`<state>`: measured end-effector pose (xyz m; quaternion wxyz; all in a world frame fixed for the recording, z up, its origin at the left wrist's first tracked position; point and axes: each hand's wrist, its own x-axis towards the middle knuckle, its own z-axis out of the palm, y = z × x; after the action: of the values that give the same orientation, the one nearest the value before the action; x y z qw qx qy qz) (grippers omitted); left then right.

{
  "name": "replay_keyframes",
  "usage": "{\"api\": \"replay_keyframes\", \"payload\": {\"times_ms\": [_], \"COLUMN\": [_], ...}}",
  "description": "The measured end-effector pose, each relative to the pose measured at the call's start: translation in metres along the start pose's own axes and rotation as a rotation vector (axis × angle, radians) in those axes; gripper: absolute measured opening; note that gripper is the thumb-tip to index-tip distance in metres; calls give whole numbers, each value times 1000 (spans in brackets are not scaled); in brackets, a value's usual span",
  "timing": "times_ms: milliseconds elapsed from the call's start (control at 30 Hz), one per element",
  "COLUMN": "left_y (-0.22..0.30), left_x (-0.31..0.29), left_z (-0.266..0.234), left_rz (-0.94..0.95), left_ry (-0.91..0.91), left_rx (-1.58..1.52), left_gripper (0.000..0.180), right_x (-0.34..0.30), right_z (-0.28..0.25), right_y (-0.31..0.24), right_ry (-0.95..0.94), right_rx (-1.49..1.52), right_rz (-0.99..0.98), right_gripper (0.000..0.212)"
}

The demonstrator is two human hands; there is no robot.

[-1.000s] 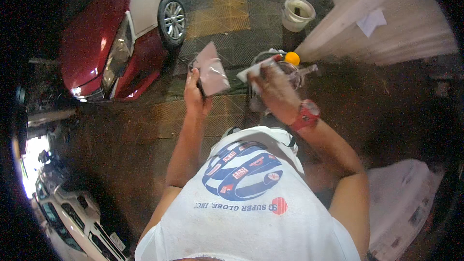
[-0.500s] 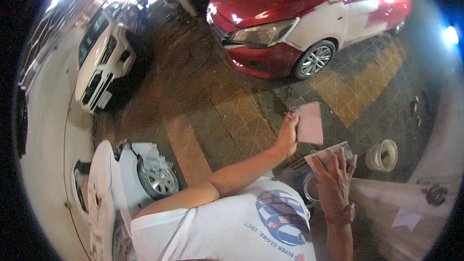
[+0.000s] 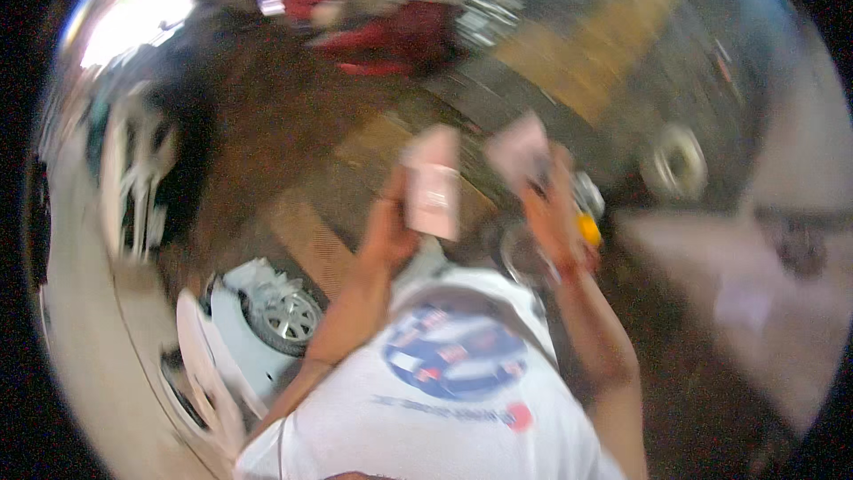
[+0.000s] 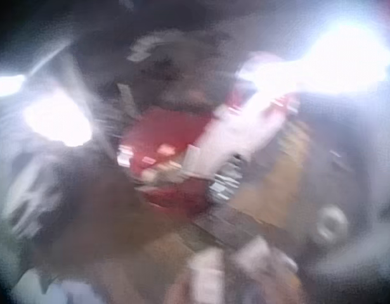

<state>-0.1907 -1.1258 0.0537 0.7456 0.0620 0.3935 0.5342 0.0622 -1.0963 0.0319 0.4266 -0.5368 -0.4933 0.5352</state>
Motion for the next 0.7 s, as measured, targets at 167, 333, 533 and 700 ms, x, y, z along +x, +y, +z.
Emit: {"api": "replay_keyframes", "payload": {"times_ms": [167, 333, 533, 700], "left_y": [-27, -35, -15, -9], "left_x": [-6, -9, -34, -46], "left_z": [-39, -50, -78, -96], "left_rz": [-11, 68, 231, 222], "left_ry": [69, 341, 455, 603], "left_rx": [162, 166, 132, 202], "left_gripper": [60, 53, 43, 53], "right_x": [14, 11, 114, 129], "right_z": [64, 64, -90, -116], "right_y": [51, 75, 209, 302], "right_ry": [-4, -178, -101, -504], "right_rx": [543, 500, -558, -1194], "right_rz": [237, 312, 69, 130], "right_gripper": [52, 35, 42, 50]}}
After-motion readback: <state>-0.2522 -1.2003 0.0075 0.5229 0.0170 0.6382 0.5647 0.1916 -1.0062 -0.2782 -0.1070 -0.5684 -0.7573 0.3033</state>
